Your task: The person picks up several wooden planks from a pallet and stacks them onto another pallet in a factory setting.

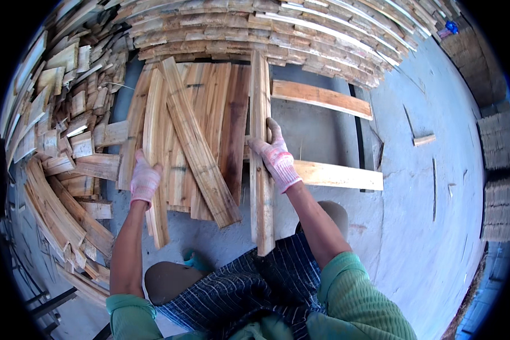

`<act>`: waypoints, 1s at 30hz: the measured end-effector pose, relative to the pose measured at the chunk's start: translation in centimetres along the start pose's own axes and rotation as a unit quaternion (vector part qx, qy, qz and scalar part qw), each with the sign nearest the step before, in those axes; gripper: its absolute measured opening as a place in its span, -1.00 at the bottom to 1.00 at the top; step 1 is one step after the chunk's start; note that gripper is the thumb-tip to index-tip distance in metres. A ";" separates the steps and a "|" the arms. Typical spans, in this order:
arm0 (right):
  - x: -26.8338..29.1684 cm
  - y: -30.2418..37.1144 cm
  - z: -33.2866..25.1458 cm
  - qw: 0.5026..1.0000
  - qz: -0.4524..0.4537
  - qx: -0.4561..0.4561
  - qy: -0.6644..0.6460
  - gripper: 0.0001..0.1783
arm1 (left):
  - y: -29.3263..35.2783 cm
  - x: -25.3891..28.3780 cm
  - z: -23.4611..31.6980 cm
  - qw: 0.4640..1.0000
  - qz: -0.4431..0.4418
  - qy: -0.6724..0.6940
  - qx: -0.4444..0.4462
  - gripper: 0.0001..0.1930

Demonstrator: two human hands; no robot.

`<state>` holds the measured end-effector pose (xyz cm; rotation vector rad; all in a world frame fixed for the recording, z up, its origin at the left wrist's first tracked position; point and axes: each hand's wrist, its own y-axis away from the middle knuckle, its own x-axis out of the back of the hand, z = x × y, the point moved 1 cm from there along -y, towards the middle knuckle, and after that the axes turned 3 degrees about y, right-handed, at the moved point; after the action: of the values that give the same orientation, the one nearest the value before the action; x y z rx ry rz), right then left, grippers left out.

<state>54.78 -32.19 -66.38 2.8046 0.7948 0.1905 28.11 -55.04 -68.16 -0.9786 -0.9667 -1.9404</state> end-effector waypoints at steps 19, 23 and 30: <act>9.9 -4.2 3.0 0.710 0.082 -0.197 0.671 0.05 | 5.1 -2.3 11.2 0.838 -0.181 0.485 -0.174 -0.06; 7.4 -6.3 1.8 0.915 0.071 0.062 0.392 0.02 | 6.1 -8.5 17.8 0.812 -0.245 0.508 -0.147 -0.13; 0.2 -5.7 4.2 0.808 0.093 -0.066 0.579 0.08 | 3.2 -7.6 18.2 0.941 0.069 -0.190 -0.270 -0.19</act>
<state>52.83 -28.09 -71.87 2.3764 0.5976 2.0008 39.55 -38.82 -66.03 -1.7355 -0.5365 -1.9730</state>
